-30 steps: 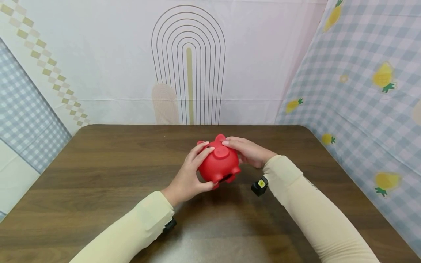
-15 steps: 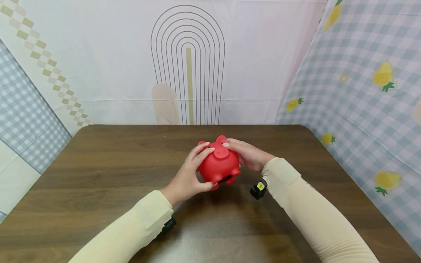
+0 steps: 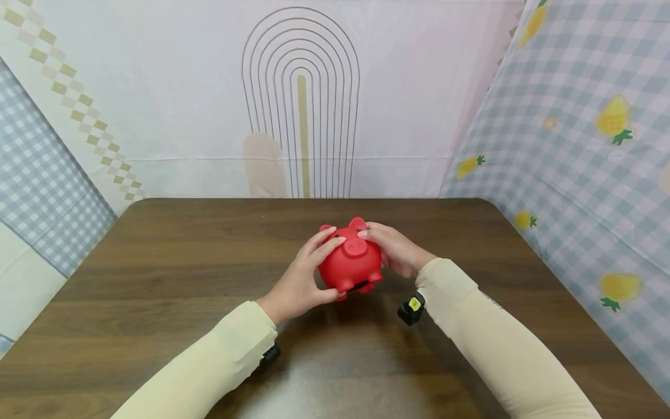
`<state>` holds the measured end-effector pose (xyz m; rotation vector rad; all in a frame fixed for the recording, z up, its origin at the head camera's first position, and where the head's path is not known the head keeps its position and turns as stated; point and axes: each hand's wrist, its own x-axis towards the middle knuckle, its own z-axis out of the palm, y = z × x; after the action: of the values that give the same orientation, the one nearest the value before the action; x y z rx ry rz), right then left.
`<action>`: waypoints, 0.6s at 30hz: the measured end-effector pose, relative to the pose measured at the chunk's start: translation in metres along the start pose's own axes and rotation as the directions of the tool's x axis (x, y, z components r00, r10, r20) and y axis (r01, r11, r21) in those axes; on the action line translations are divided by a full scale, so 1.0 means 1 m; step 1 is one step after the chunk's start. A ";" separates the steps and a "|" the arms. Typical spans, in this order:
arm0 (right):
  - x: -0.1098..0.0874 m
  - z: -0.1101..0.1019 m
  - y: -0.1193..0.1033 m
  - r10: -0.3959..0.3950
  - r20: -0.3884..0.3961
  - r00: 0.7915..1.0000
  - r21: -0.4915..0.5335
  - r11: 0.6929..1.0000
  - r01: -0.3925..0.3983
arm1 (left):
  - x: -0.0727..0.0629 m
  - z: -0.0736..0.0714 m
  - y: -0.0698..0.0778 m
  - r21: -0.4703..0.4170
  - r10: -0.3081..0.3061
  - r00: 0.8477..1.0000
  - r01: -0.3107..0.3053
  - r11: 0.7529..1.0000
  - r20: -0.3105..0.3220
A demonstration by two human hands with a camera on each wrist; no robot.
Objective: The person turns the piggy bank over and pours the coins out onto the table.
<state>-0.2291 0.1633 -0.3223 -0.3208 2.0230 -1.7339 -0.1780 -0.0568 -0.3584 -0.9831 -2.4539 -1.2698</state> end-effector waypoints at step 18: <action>0.001 0.003 0.017 -0.066 -0.130 0.989 0.082 0.994 0.077 | 0.002 -0.002 -0.006 0.105 0.017 1.000 -0.017 0.994 0.002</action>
<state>-0.2270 0.1633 -0.3392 -0.2646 2.0386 -1.9249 -0.1832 -0.0603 -0.3599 -0.9748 -2.4796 -1.1224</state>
